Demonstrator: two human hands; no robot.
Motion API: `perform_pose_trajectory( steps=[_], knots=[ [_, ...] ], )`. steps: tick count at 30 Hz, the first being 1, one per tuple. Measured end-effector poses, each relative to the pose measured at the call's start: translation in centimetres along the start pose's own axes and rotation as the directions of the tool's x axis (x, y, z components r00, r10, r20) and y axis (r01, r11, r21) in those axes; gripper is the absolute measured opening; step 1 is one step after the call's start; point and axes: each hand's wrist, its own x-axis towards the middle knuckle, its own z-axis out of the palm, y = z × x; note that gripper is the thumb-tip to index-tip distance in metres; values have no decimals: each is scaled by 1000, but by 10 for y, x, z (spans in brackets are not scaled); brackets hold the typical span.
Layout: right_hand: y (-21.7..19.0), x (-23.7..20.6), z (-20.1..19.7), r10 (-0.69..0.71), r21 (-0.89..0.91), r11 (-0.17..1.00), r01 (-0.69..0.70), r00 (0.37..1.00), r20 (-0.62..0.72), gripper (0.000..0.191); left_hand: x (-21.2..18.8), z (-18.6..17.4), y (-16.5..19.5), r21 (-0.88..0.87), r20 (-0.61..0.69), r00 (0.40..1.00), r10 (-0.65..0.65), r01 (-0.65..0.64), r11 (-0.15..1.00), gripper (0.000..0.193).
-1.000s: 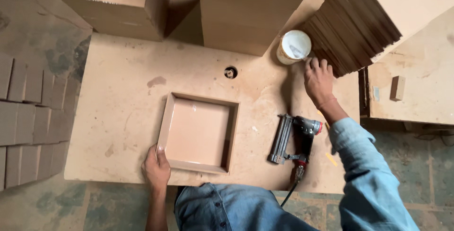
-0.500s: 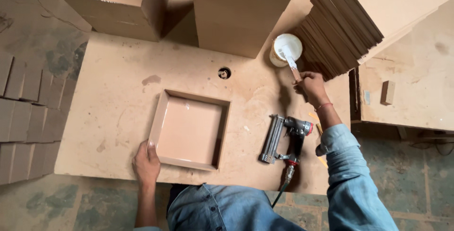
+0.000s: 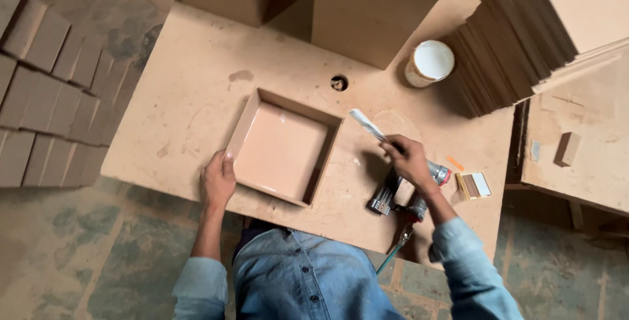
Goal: The person assembles small cardboard boxes by applying glue to the edges of a box frame, placing a flat cardboard sheet on top, and securing it with a pneumatic nail gun. The person repeats this process for multiple boxes, stacking the finished units on the table.
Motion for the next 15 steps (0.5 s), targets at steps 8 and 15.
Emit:
perform_pose_trajectory(
  steps=[8,15],
  knots=[
    [3,-19,14,-529,-508,617,601,795,297,74,1,-4,-1,32,39,998,-50,48,998,30],
    [7,0,39,-582,-589,597,545,799,150,63,2,-7,-1,40,20,1000,-16,16,999,31]
  ],
)
